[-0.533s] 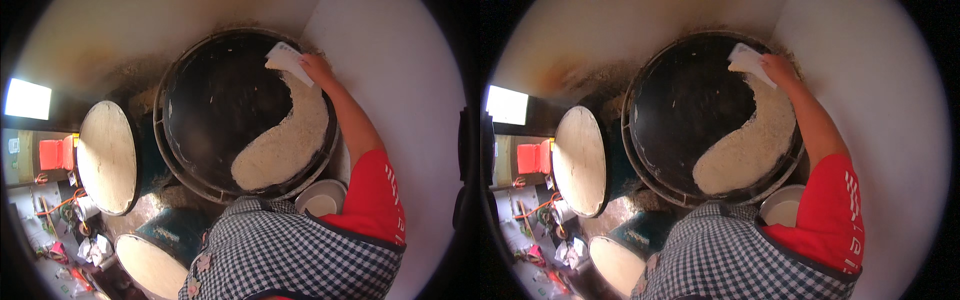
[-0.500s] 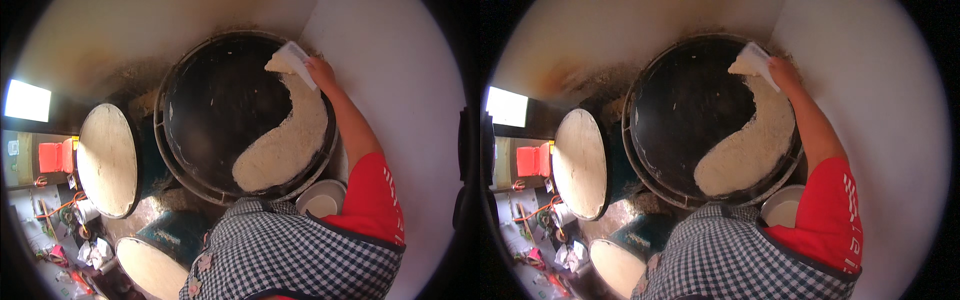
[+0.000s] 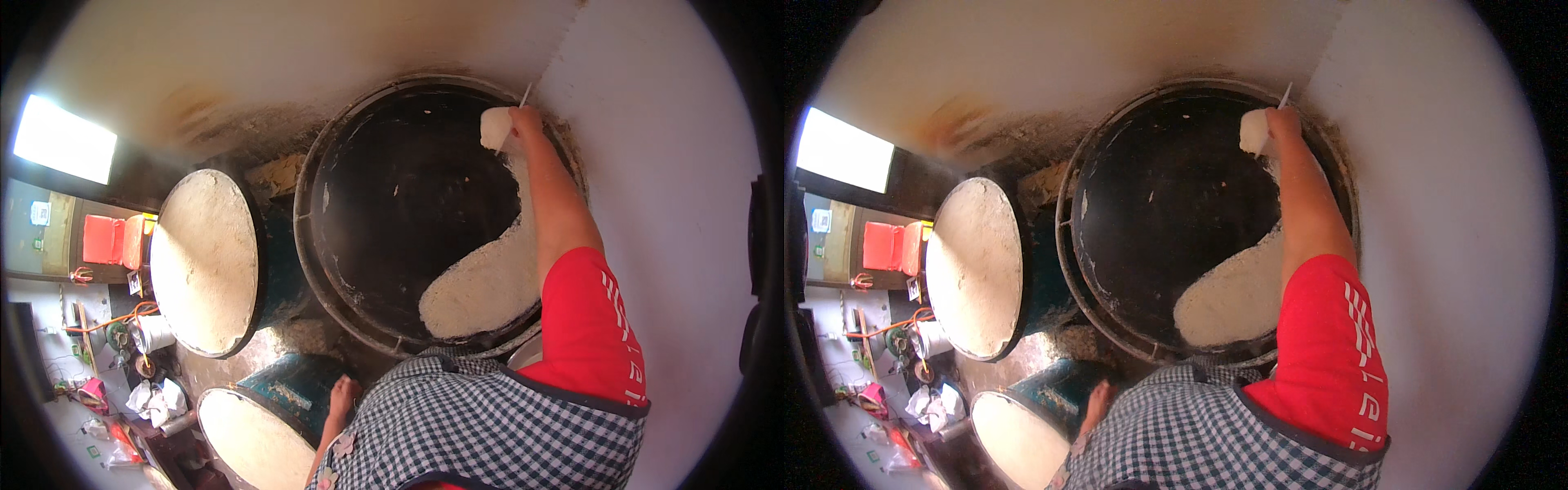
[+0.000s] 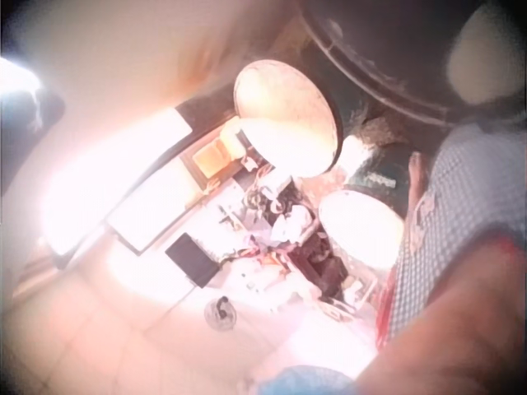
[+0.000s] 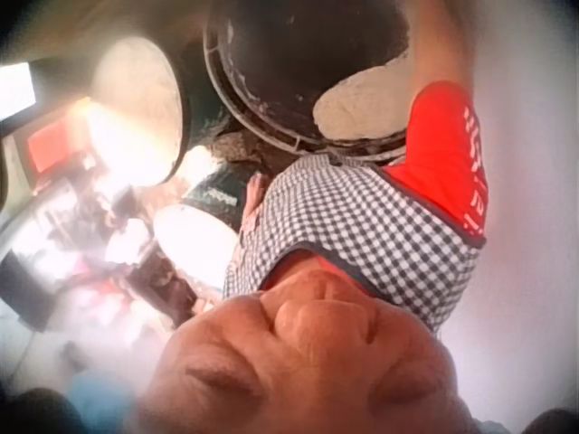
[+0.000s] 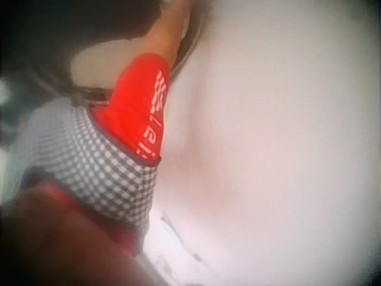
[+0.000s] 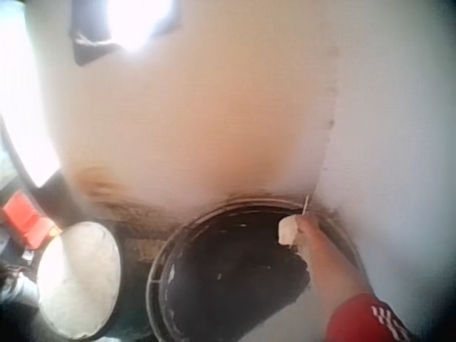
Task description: The person pours batter onto a hot griddle, spreads it into a thin circle with a spatula, cooks the crepe, then lifts and transfers it to a tray. The cycle repeats with additional crepes.
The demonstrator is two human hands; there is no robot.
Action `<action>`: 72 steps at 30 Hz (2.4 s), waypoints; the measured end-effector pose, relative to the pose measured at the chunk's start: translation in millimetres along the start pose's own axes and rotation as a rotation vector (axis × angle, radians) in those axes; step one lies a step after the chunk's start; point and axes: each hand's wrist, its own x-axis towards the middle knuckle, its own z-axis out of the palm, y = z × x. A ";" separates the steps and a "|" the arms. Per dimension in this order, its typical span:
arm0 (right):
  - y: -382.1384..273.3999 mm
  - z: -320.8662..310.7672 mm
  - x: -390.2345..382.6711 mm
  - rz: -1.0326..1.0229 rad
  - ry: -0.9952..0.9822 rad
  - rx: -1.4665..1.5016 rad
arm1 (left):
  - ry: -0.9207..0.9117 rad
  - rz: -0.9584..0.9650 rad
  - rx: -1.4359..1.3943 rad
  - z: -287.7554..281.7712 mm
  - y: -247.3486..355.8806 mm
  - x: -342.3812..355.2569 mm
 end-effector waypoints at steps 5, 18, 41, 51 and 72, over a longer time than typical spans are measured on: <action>14.0 -54.0 6.7 -0.123 0.067 -0.281 | 0.165 0.006 -0.015 16.6 47.7 77.3; -48.8 53.0 -35.8 -0.228 -0.019 -0.497 | 0.008 0.028 0.156 37.2 127.0 101.3; -73.4 59.1 -60.7 -0.490 -0.127 -0.642 | 0.112 -0.149 0.129 40.9 129.7 106.8; -102.3 127.6 -109.7 -0.527 -0.221 -0.540 | 0.130 -0.059 0.223 38.5 126.1 109.6; -103.4 157.6 -209.0 -1.023 -0.564 -0.799 | 0.088 -0.170 0.052 37.2 134.4 100.7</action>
